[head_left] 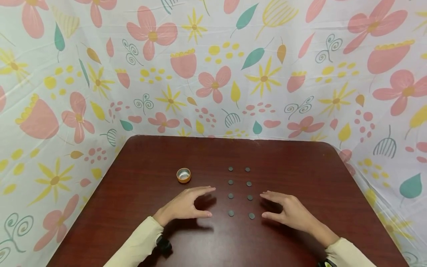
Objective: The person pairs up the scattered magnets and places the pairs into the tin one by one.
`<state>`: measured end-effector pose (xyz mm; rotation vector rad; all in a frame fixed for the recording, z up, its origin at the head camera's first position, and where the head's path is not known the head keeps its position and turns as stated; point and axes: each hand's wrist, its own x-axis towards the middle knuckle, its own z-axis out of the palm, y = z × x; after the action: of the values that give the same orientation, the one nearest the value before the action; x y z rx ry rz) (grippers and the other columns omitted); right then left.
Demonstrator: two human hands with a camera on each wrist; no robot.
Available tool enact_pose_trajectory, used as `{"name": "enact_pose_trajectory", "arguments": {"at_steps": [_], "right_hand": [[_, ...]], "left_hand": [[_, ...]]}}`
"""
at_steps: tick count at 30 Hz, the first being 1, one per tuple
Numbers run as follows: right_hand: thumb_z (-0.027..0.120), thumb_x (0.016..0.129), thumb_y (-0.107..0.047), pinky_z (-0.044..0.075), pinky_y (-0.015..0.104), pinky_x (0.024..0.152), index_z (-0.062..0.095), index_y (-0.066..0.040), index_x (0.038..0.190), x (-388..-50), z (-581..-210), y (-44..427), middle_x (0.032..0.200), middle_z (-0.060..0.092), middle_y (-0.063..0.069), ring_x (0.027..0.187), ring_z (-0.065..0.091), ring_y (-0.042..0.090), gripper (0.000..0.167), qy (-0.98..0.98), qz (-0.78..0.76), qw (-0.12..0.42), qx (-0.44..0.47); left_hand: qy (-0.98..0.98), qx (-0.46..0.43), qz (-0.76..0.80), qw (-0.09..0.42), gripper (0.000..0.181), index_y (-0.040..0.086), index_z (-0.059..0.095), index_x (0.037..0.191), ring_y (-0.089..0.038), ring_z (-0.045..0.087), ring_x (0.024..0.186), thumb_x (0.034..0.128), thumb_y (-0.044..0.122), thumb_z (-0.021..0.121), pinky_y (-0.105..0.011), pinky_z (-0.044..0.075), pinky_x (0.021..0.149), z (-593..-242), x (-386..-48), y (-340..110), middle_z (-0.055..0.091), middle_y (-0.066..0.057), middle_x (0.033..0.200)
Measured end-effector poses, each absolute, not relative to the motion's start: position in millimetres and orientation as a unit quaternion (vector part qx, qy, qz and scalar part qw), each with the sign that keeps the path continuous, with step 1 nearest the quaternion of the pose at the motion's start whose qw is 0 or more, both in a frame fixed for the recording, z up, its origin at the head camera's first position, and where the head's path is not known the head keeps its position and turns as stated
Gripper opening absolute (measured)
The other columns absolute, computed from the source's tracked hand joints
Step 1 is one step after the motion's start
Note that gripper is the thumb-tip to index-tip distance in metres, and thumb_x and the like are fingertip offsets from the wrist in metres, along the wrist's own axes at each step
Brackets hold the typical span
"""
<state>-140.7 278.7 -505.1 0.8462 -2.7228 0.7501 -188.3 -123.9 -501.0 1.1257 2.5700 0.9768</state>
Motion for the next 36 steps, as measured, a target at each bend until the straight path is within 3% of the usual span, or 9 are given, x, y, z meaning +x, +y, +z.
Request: {"name": "enact_pose_trajectory", "arguments": {"at_steps": [6,11,19,25,36], "right_hand": [[0.088,0.081,-0.038,0.06,0.039,0.084,0.077,-0.013,0.121,-142,-512,272,0.119,0.073,-0.001,0.108,0.07,0.017,0.049,-0.912,0.273,0.092,0.291],[0.088,0.081,-0.035,0.055,0.029,0.072,0.08,-0.016,0.114,-146,-517,269,0.105,0.069,-0.008,0.092,0.062,0.008,0.039,-0.905,0.29,0.081,0.302],[0.087,0.083,-0.032,0.049,0.026,0.066,0.082,-0.017,0.107,-150,-520,262,0.093,0.066,-0.011,0.084,0.054,0.007,0.028,-0.89,0.325,0.042,0.317],[0.085,0.085,-0.036,0.047,0.025,0.067,0.083,-0.019,0.105,-150,-522,258,0.092,0.066,-0.013,0.083,0.054,0.007,0.027,-0.89,0.324,0.027,0.319],[0.086,0.084,-0.034,0.048,0.024,0.067,0.084,-0.019,0.101,-150,-528,254,0.09,0.066,-0.015,0.082,0.054,0.005,0.023,-0.892,0.321,0.025,0.317]], "left_hand": [[0.834,0.406,0.359,0.102,0.071,0.018,0.059,0.146,-0.01,0.054,0.134,0.0893,0.057,0.074,-0.04,0.046,0.109,-509,-196,-109,0.059,0.01,0.144],[0.82,0.419,0.375,0.107,0.061,0.021,0.064,0.141,-0.009,0.058,0.128,0.0901,0.053,0.075,-0.038,0.049,0.105,-513,-201,-97,0.063,0.012,0.136],[0.808,0.42,0.395,0.119,0.047,0.022,0.074,0.127,-0.005,0.058,0.096,0.0872,0.046,0.081,-0.023,0.051,0.083,-525,-202,-79,0.069,0.015,0.11],[0.809,0.431,0.389,0.091,0.034,0.025,0.08,0.115,-0.001,0.056,0.089,0.0857,0.042,0.084,-0.021,0.047,0.082,-534,-201,-69,0.069,0.013,0.096],[0.847,0.401,0.339,0.082,0.026,0.03,0.082,0.109,0.0,0.045,0.084,0.0864,0.042,0.083,-0.026,0.032,0.084,-540,-197,-59,0.063,0.02,0.089]]}}
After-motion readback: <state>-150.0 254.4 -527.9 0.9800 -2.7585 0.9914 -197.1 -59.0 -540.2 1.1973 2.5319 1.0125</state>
